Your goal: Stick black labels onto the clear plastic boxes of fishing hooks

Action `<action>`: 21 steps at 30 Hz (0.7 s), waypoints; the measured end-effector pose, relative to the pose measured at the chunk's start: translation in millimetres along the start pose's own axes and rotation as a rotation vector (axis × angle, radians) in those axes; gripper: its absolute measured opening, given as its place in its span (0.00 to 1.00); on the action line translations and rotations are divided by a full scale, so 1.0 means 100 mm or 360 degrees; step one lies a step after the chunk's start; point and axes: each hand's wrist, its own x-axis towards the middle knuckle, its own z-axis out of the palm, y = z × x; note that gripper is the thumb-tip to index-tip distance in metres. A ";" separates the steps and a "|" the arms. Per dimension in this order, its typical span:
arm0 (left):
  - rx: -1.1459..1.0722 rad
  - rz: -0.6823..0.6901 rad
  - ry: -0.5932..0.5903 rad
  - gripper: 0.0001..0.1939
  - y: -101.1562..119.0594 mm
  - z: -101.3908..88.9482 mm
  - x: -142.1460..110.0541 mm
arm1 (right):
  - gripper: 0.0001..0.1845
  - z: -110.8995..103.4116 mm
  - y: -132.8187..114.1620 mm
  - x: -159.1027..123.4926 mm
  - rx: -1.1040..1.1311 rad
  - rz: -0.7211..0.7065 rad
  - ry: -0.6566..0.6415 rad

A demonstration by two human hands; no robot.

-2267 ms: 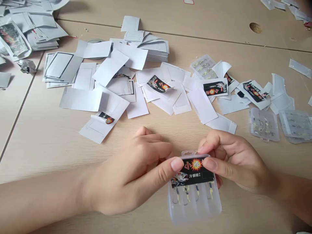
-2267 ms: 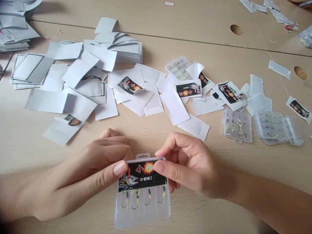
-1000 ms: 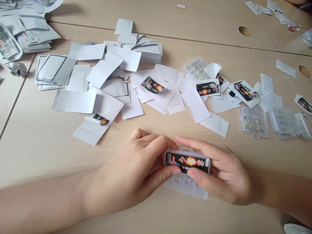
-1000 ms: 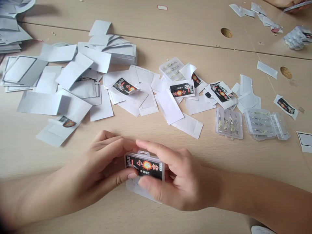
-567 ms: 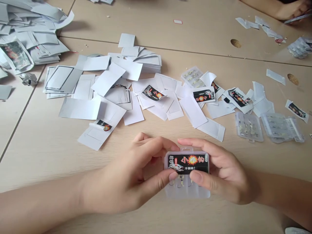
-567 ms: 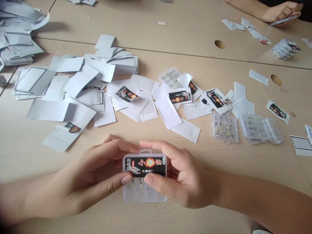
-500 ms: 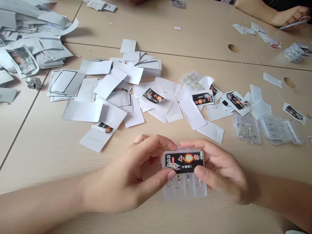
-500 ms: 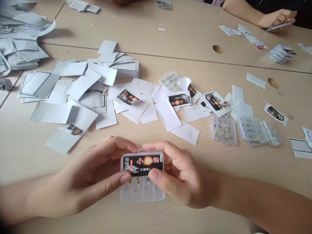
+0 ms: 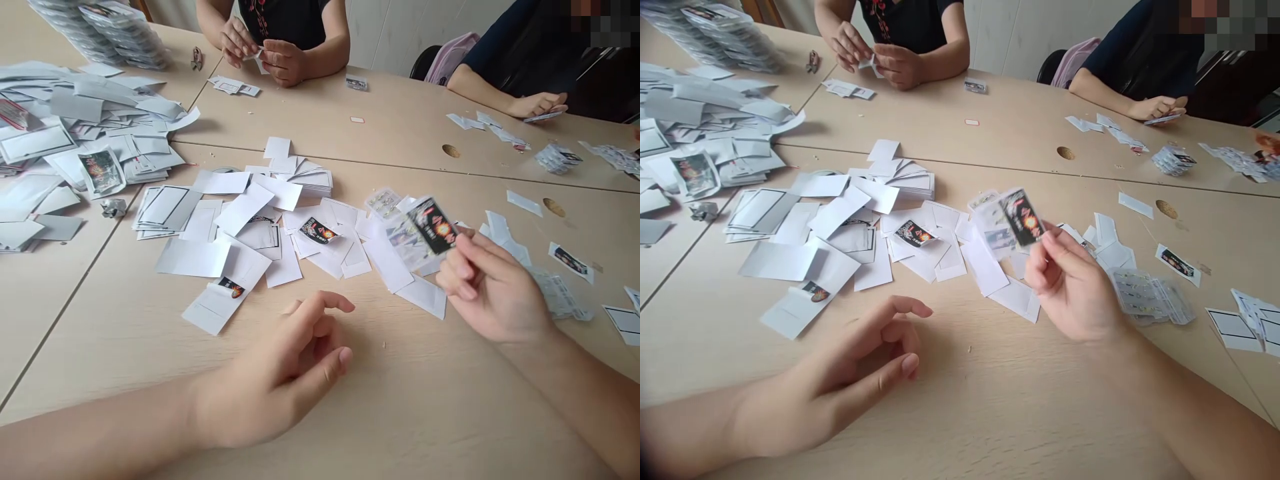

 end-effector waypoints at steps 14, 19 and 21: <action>0.0651 0.0388 0.0005 0.08 0.08 -0.01 0.05 | 0.11 0.07 0.06 -0.06 -0.0920 -0.0526 -0.0336; 0.0709 0.0337 -0.0046 0.09 0.09 -0.02 0.05 | 0.09 0.08 -0.19 0.43 -0.1860 -0.0998 -0.0005; 0.0717 0.0338 -0.0042 0.09 0.10 -0.02 0.05 | 0.11 0.08 -0.26 0.73 -0.1988 -0.1011 0.0014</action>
